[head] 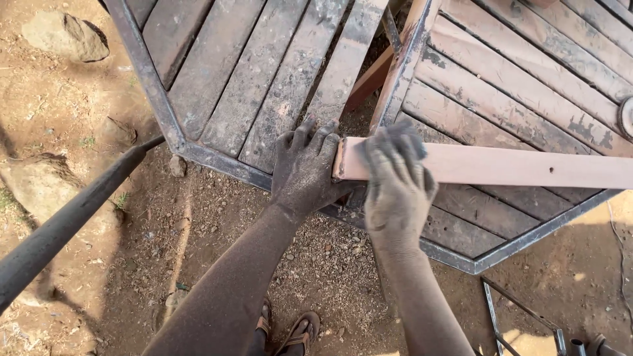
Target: Sanding a wooden beam using an angle grinder and a manual sanding block to smooth the surface.
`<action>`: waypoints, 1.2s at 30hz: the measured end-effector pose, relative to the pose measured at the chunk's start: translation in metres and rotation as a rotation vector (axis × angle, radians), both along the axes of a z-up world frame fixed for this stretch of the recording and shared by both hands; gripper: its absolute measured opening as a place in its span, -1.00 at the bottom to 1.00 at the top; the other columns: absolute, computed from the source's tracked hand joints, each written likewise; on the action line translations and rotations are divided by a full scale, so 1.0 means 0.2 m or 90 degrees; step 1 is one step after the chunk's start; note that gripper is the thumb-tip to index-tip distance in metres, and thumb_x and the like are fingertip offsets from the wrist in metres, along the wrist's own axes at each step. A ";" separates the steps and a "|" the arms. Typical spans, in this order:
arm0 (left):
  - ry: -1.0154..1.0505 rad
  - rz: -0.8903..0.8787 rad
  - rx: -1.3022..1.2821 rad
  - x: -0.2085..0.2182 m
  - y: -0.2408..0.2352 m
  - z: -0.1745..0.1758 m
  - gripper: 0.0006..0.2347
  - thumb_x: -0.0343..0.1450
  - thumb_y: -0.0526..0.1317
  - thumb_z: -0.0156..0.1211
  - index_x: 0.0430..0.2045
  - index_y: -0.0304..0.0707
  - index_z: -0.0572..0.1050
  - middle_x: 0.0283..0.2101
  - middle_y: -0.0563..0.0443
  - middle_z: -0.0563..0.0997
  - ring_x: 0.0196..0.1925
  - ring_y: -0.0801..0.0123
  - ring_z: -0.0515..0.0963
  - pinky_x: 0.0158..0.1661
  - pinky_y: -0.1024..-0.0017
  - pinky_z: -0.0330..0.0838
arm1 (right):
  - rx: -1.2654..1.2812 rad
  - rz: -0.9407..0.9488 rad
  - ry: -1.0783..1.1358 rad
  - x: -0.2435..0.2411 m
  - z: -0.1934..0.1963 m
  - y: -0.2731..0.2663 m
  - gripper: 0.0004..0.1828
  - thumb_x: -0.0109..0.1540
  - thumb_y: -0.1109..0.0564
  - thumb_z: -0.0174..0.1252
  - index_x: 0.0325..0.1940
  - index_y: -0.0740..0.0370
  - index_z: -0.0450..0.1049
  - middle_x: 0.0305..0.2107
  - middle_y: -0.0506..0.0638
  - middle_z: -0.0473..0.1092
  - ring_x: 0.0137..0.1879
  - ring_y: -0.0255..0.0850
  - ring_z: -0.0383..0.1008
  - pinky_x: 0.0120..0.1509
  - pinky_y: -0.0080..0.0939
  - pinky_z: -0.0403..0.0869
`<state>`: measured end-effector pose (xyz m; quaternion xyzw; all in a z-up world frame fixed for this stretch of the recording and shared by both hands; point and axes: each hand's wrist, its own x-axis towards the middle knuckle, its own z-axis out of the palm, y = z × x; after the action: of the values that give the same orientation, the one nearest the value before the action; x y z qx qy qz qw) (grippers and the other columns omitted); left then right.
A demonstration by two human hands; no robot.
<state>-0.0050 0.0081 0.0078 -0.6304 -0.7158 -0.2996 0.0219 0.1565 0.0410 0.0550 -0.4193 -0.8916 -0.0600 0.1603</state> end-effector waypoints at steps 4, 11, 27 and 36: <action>-0.048 0.005 0.037 0.01 -0.05 -0.09 -0.28 0.03 0.29 0.49 -0.07 -0.19 0.50 0.20 -0.03 0.53 0.29 -0.06 0.42 0.08 -0.03 0.36 | -0.022 -0.140 0.028 -0.02 -0.02 0.00 -0.58 0.39 0.05 0.05 0.36 -0.13 0.44 0.32 -0.16 0.35 0.45 -0.01 0.22 0.34 0.06 0.13; -0.048 0.005 0.077 0.02 -0.04 -0.09 -0.32 0.09 0.32 0.43 -0.10 -0.19 0.51 0.17 -0.03 0.55 0.29 -0.03 0.43 0.06 -0.03 0.34 | 0.006 -0.144 -0.021 0.12 0.06 0.06 -0.55 0.39 -0.01 0.07 0.39 -0.20 0.41 0.30 -0.23 0.35 0.46 -0.15 0.22 0.44 0.12 0.01; -0.030 0.003 0.019 0.02 -0.05 -0.01 -0.56 0.22 0.07 0.34 -0.10 -0.13 0.54 0.20 0.06 0.52 0.33 0.04 0.37 0.09 0.05 0.27 | 0.001 -0.059 0.035 -0.04 0.01 -0.09 -0.55 0.36 -0.10 0.04 0.35 -0.15 0.43 0.36 -0.25 0.30 0.44 -0.04 0.24 0.48 0.09 0.05; 0.033 0.005 -0.041 0.02 -0.04 -0.05 -0.53 0.17 0.08 0.38 -0.10 -0.05 0.53 0.18 0.07 0.52 0.33 0.04 0.34 0.10 0.03 0.25 | -0.048 -0.070 -0.020 -0.06 0.02 -0.22 -0.45 0.39 -0.07 0.02 0.50 -0.20 0.28 0.46 -0.26 0.16 0.56 -0.05 0.06 0.56 0.15 -0.12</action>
<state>-0.0010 0.0001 -0.0014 -0.6353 -0.7268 -0.2602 0.0212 0.1450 -0.0039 0.0598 -0.4726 -0.8711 -0.0414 0.1270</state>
